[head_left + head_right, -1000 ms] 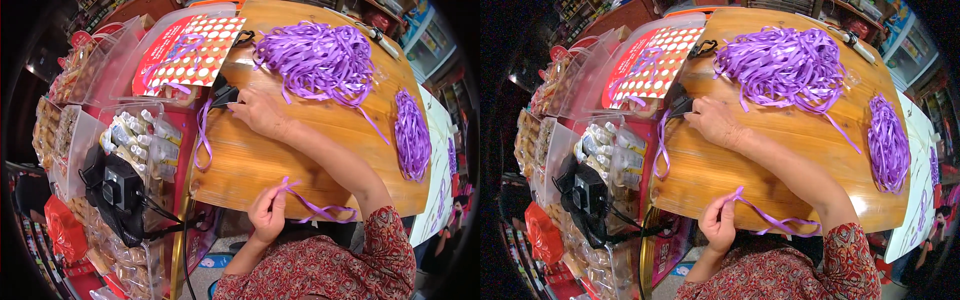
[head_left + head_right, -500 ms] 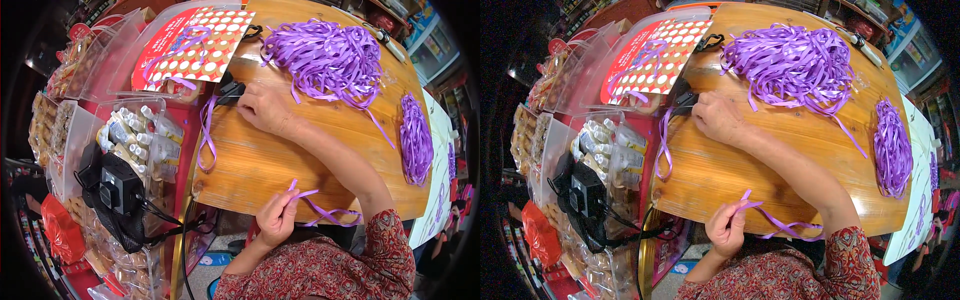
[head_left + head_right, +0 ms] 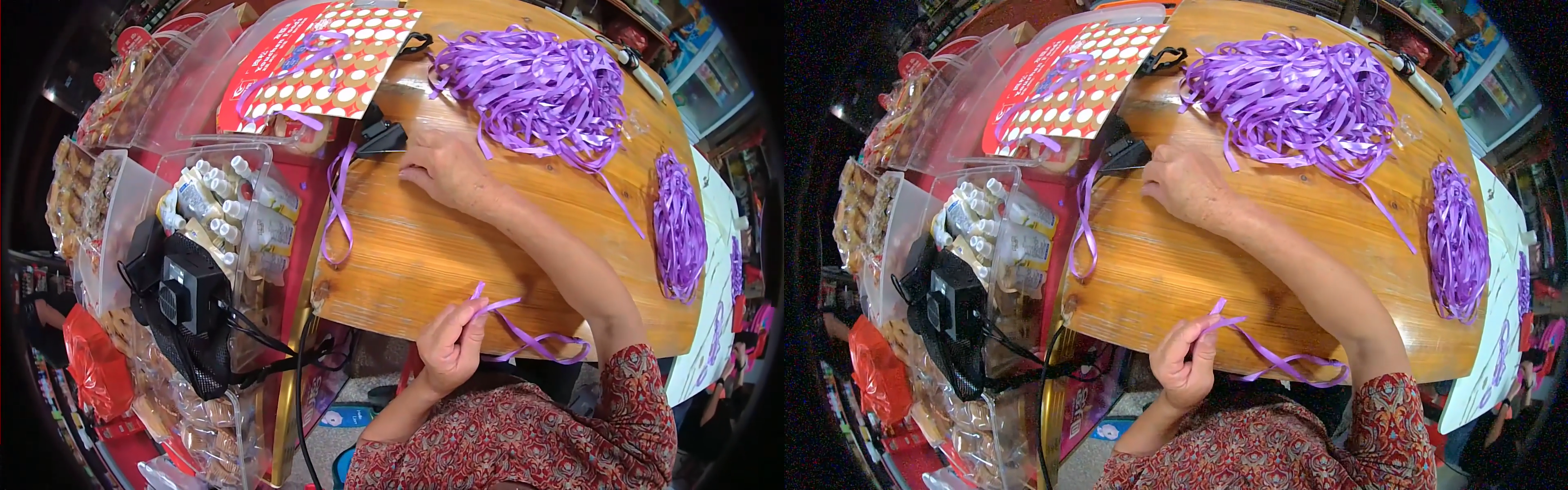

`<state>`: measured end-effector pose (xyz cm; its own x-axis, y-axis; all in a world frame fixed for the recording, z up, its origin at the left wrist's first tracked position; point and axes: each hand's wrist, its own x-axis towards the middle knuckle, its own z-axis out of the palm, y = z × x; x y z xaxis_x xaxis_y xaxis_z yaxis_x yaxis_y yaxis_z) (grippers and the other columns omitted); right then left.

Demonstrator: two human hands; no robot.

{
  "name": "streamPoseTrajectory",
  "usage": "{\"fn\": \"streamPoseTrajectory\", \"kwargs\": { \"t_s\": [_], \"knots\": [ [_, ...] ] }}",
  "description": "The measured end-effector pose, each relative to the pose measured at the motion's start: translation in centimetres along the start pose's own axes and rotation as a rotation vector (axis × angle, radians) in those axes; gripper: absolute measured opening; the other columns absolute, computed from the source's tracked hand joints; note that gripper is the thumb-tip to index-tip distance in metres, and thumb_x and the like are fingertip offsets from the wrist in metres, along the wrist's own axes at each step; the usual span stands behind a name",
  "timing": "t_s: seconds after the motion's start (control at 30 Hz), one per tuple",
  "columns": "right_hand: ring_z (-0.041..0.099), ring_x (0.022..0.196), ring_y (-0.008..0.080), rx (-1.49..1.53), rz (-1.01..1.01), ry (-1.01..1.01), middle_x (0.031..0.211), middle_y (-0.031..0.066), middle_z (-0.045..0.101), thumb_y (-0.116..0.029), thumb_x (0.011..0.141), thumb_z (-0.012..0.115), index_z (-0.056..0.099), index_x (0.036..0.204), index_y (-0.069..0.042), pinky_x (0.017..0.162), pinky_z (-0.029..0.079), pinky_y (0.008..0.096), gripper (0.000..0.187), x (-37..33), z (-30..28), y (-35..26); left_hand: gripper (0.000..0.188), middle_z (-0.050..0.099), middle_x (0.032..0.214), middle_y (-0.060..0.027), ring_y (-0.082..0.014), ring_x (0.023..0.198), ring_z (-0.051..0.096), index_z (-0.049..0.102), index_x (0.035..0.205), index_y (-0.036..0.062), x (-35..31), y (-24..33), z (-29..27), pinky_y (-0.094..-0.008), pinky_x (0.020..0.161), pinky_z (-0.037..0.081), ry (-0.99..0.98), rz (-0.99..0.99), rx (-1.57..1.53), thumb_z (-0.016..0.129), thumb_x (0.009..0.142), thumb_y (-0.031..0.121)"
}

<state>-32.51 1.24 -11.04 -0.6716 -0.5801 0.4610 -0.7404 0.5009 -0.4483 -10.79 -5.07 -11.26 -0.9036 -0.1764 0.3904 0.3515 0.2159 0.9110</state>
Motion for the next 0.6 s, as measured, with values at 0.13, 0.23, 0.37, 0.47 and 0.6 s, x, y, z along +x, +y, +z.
{"fn": "streamPoseTrajectory", "kwargs": {
  "t_s": [0.13, 0.23, 0.37, 0.47, 0.6],
  "knots": [
    [0.057, 0.078, 0.0300, -0.013, -0.038, -0.007, 0.080, 0.0111, 0.056, -0.011, 0.075, 0.068, 0.064, 0.078, -0.003, 0.067, 0.046, 0.0396, 0.010, -1.2, -0.8, 0.3, 0.016, 0.064, 0.077, -0.0136, -0.0190, 0.060, 0.059, 0.065, 0.099, -0.0034, -0.2, 0.2, -0.2, -0.0264, 0.053, 0.045, 0.023, -0.011, -0.009, 0.063, 0.083, -0.002],
    [0.056, 0.077, 0.0303, -0.053, -0.080, 0.040, 0.080, 0.0112, 0.056, -0.010, 0.075, 0.068, 0.063, 0.079, -0.003, 0.067, 0.046, 0.0396, 0.010, -2.6, -2.7, 1.1, 0.014, 0.064, 0.079, -0.0096, -0.0146, 0.064, 0.057, 0.065, 0.098, -0.0033, 1.0, 1.5, -1.1, -0.0254, 0.056, 0.044, 0.090, -0.117, -0.075, 0.059, 0.086, -0.002],
    [0.056, 0.078, 0.0299, -0.076, -0.040, 0.025, 0.081, 0.0117, 0.056, -0.009, 0.076, 0.068, 0.061, 0.079, -0.003, 0.068, 0.046, 0.0386, 0.010, -4.8, -5.2, 1.9, 0.016, 0.064, 0.088, -0.0069, -0.0125, 0.077, 0.060, 0.063, 0.102, -0.0043, 5.6, 1.4, -5.1, -0.0240, 0.066, 0.046, 0.416, -0.001, 0.375, 0.053, 0.091, 0.000],
    [0.056, 0.078, 0.0295, -0.086, 0.004, 0.009, 0.081, 0.0118, 0.056, -0.009, 0.076, 0.068, 0.061, 0.080, -0.003, 0.067, 0.046, 0.0380, 0.010, -5.5, -5.7, 1.7, 0.019, 0.063, 0.081, -0.0104, -0.0207, 0.066, 0.058, 0.064, 0.104, -0.0011, 10.1, -0.7, -7.4, -0.0312, 0.056, 0.043, 0.623, 0.028, 0.458, 0.059, 0.087, 0.005],
    [0.057, 0.077, 0.0294, -0.065, 0.065, 0.041, 0.080, 0.0115, 0.056, -0.009, 0.077, 0.068, 0.061, 0.083, -0.003, 0.066, 0.046, 0.0381, 0.011, -6.1, -6.7, 1.9, 0.021, 0.065, 0.081, -0.0151, -0.0255, 0.068, 0.060, 0.063, 0.103, -0.0016, 13.8, -3.1, -8.1, -0.0346, 0.059, 0.046, 0.547, 0.017, 0.571, 0.061, 0.086, 0.010]
  ]
}}
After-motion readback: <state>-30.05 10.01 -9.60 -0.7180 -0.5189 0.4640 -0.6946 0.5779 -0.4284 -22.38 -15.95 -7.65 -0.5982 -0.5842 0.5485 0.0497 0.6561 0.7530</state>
